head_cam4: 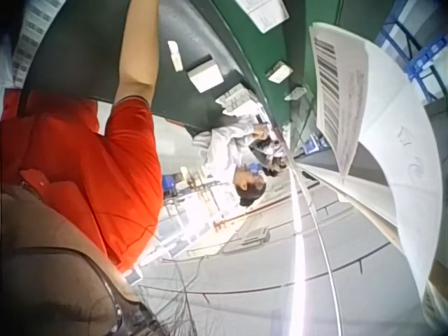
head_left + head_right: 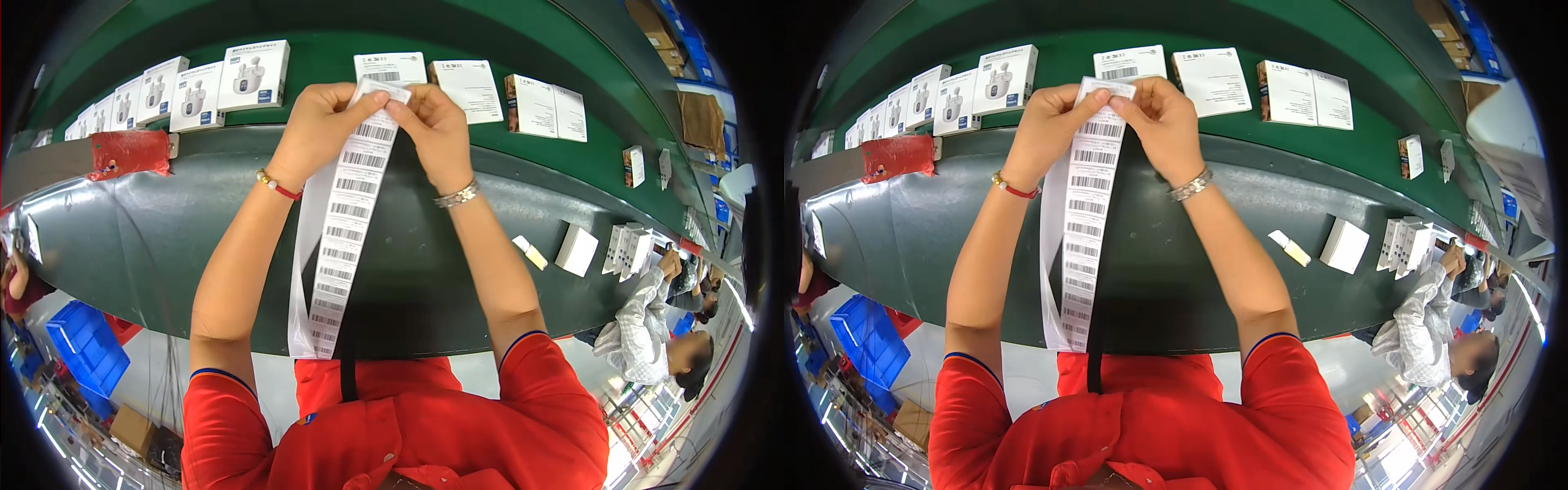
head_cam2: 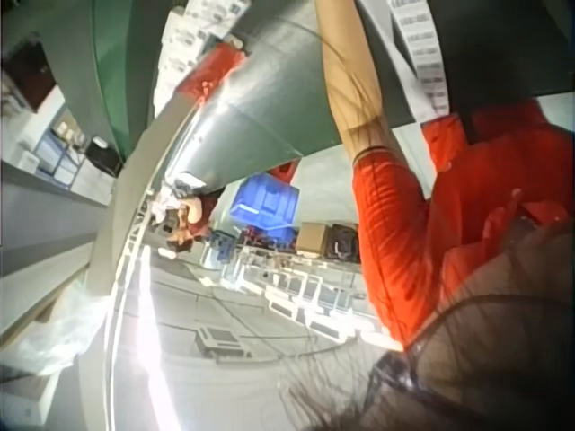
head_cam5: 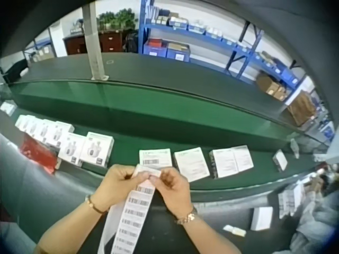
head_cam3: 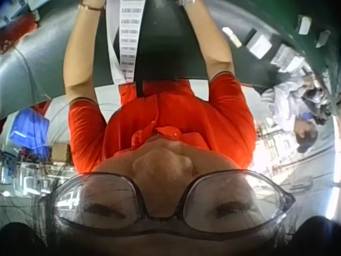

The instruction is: The person places small product boxes in a line on the conveyor table, peels barcode stickers from a roll by hand, and adheres them onto the back of each box before pushing the labeled boxes down the line.

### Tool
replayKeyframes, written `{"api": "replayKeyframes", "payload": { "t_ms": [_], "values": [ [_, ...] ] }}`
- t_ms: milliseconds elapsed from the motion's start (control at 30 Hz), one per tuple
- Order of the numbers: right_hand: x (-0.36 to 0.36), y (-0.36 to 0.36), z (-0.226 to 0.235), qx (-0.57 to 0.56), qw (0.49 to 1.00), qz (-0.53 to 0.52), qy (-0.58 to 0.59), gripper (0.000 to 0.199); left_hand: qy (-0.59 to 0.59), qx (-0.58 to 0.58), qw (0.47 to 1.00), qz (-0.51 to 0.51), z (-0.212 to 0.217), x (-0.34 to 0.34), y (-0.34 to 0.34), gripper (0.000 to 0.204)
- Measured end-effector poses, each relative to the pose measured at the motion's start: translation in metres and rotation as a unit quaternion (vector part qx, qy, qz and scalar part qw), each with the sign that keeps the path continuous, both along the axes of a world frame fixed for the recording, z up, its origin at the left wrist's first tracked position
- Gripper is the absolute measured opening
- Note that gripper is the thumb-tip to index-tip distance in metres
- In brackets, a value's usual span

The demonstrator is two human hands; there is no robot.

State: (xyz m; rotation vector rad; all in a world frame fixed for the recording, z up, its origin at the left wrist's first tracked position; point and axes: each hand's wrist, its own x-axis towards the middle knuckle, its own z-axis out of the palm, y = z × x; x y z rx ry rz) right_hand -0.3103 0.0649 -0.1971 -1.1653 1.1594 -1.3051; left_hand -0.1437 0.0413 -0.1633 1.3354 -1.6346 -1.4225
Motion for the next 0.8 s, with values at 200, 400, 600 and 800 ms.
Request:
{"api": "replayKeyframes", "payload": {
  "t_ms": [200, 400, 600, 800],
  "values": [
    [-0.024, 0.014, -0.004, 0.041, 0.999, -0.005, -0.023, 0.010, 0.127, 0.032, 0.991, -0.041, 0.003, -0.021, 0.009, 0.024],
    [-0.088, -0.024, -0.003, -0.124, 0.923, -0.162, 0.326, 0.020, -0.057, -0.007, 0.994, -0.088, -0.007, -0.050, 0.013, 0.027],
    [-0.111, -0.061, -0.020, -0.029, 0.914, -0.096, 0.393, 0.028, -0.173, -0.201, 0.960, -0.093, -0.021, -0.068, 0.012, 0.027],
    [-0.109, -0.068, -0.029, -0.040, 0.906, -0.091, 0.411, 0.030, -0.179, -0.296, 0.934, -0.087, -0.032, -0.082, 0.010, 0.033]
  ]
}}
